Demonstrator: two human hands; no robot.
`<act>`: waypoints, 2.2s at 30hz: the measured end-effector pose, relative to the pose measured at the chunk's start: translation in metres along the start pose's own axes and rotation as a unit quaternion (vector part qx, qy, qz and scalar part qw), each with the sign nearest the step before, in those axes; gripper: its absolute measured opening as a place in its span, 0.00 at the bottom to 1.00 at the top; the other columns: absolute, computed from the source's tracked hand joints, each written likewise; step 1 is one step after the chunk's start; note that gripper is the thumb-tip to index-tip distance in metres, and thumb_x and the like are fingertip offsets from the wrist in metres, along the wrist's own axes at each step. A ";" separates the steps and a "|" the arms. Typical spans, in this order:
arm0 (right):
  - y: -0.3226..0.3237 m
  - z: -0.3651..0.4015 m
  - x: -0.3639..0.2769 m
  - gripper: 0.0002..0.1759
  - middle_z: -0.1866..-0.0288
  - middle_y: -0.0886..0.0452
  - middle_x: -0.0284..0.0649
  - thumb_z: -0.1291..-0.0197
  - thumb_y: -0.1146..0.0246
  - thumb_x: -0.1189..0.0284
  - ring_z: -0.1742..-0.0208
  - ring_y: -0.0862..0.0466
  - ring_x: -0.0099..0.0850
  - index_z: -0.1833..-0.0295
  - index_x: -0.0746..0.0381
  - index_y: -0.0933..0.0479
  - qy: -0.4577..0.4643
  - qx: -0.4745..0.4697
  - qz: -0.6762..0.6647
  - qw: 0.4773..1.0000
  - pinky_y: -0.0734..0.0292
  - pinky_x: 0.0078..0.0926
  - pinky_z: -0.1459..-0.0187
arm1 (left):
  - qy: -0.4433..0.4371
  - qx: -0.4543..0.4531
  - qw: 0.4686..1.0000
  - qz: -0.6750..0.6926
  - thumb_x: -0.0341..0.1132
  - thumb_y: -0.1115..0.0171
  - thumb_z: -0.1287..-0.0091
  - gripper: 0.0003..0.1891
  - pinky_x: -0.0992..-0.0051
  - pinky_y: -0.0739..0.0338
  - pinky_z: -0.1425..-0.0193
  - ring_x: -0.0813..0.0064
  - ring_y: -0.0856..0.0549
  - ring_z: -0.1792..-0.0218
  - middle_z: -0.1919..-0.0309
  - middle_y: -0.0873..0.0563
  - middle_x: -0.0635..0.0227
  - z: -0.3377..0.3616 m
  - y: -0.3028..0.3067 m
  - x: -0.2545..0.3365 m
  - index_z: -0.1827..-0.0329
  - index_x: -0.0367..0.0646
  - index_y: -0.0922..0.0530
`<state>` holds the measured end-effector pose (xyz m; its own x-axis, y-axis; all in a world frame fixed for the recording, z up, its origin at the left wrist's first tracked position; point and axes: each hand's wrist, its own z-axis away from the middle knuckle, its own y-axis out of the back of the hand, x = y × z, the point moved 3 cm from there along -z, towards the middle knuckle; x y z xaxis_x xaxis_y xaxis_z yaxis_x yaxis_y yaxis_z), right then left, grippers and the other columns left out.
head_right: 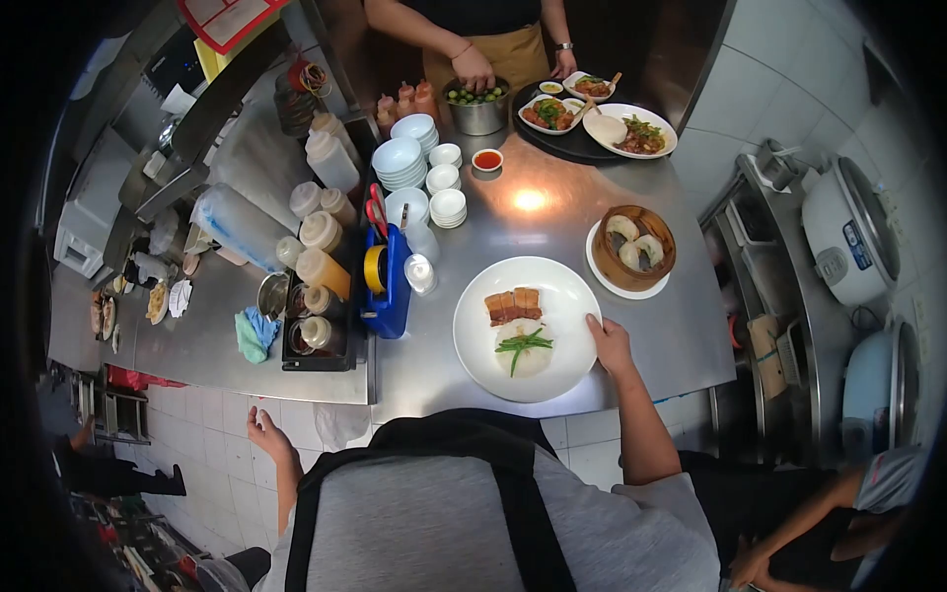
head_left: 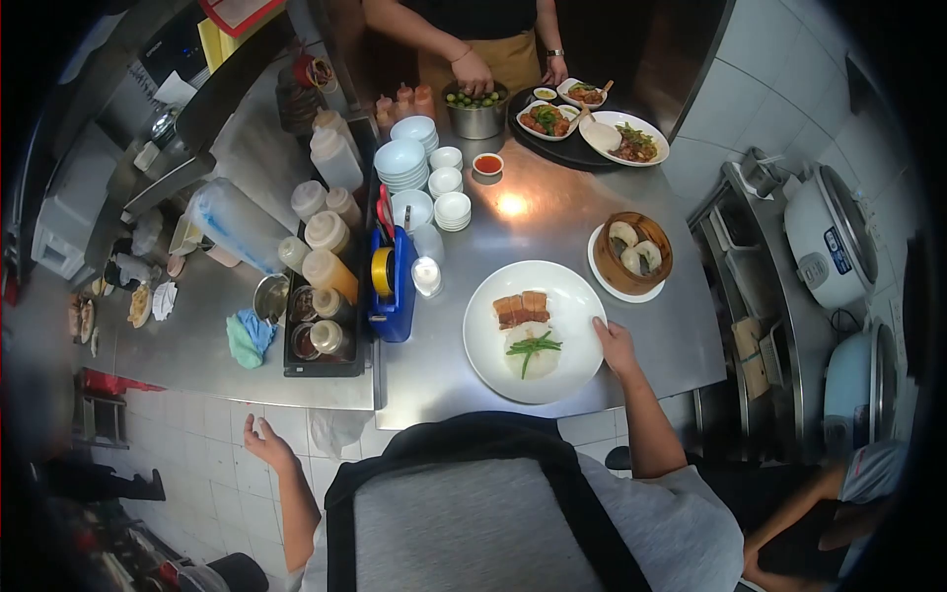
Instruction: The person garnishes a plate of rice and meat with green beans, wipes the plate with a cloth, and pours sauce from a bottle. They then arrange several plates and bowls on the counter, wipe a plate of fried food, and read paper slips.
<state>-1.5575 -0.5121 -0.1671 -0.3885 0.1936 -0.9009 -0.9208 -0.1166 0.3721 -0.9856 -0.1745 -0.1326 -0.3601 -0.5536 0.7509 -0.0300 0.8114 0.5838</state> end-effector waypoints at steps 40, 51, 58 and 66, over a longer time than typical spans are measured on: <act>0.227 0.020 -0.066 0.23 0.51 0.23 0.50 0.46 0.46 0.80 0.56 0.17 0.38 0.43 0.75 0.36 0.022 0.168 -0.459 0.872 0.15 0.30 0.62 | 0.163 -0.815 0.517 0.202 0.30 0.50 0.31 0.24 0.72 0.20 0.54 0.69 0.17 0.61 0.58 0.20 0.56 0.308 -0.385 0.376 0.33 0.45 0.46; 0.273 -0.066 -0.009 0.22 0.52 0.24 0.50 0.44 0.47 0.77 0.59 0.17 0.40 0.44 0.74 0.36 -0.018 0.228 -0.420 0.878 0.14 0.31 0.65 | 0.094 -0.785 0.590 0.165 0.23 0.52 0.32 0.10 0.72 0.15 0.66 0.66 0.15 0.68 0.64 0.20 0.55 0.339 -0.427 0.397 0.50 0.39 0.37; 0.235 -0.148 0.041 0.21 0.50 0.24 0.52 0.41 0.50 0.78 0.56 0.18 0.41 0.42 0.75 0.38 -0.042 0.175 -0.433 0.883 0.15 0.35 0.60 | 0.113 -0.782 0.589 0.169 0.22 0.50 0.34 0.12 0.71 0.15 0.67 0.65 0.14 0.69 0.65 0.19 0.55 0.279 -0.419 0.374 0.49 0.39 0.37; 0.167 -0.171 0.050 0.19 0.53 0.23 0.52 0.38 0.51 0.75 0.59 0.17 0.40 0.44 0.75 0.36 -0.068 0.154 -0.453 0.875 0.15 0.33 0.62 | -0.570 -0.487 0.644 -0.154 0.31 0.46 0.38 0.19 0.63 0.21 0.63 0.59 0.16 0.62 0.62 0.16 0.55 0.165 -0.446 0.430 0.43 0.41 0.31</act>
<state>-1.7253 -0.6886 -0.1878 0.5247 0.1862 -0.8307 -0.8100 0.4092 -0.4199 -1.2814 -0.7432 -0.1210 -0.9438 0.2872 0.1636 0.1358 -0.1146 0.9841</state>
